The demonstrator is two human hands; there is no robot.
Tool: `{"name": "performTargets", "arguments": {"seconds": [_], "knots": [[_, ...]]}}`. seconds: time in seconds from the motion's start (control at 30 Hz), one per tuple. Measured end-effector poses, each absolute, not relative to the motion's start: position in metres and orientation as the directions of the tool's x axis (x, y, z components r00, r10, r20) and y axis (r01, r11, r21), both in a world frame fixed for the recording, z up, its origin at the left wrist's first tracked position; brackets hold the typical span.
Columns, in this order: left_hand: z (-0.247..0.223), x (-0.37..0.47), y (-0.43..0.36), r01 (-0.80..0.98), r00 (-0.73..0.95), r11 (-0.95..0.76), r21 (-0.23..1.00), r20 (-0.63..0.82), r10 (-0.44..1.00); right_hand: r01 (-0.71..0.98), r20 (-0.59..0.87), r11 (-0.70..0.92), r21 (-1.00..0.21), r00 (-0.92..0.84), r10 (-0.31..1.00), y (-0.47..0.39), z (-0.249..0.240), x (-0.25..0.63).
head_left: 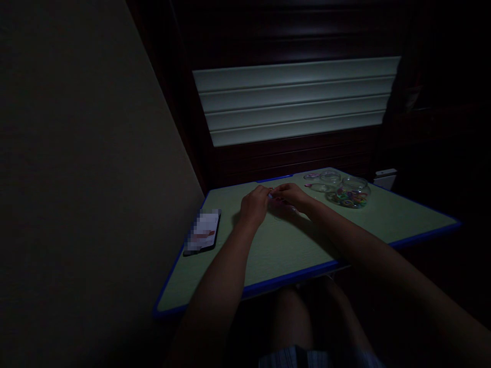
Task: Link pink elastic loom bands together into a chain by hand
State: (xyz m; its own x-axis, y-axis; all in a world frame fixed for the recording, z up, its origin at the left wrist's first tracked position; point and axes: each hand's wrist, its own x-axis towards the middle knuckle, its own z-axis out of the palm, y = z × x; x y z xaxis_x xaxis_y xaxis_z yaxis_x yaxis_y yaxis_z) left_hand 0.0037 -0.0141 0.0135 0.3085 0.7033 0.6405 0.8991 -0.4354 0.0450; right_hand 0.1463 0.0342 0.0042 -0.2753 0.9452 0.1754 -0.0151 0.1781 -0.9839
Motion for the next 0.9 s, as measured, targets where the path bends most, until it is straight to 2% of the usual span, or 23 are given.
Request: {"name": "performTargets", "arguments": {"seconds": [0.2,0.47,0.7,0.8,0.9], "knots": [[0.011,0.004,-0.01,0.88,0.248,-0.456,0.137,0.686,0.684,0.007,0.187,0.197,-0.98,-0.271,0.944,0.033,0.006,0.146],[0.005,0.005,0.002,0.773,0.036,-0.446,0.451,0.671,0.741,0.058,0.259,0.274,-0.96,-0.189,0.947,0.03,0.012,0.144],[-0.002,0.007,0.017,0.542,-0.127,-0.377,0.751,0.516,0.847,0.067,0.293,0.305,-0.95,-0.144,0.945,0.026,0.016,0.145],[-0.003,0.009,0.019,0.391,-0.159,-0.282,0.876,0.366,0.917,0.033,0.306,0.314,-0.949,-0.146,0.941,0.025,0.017,0.144],[-0.002,0.012,0.016,0.258,-0.128,-0.183,0.949,0.221,0.967,0.012,0.317,0.322,-0.947,-0.143,0.938,0.025,0.017,0.143]]}}
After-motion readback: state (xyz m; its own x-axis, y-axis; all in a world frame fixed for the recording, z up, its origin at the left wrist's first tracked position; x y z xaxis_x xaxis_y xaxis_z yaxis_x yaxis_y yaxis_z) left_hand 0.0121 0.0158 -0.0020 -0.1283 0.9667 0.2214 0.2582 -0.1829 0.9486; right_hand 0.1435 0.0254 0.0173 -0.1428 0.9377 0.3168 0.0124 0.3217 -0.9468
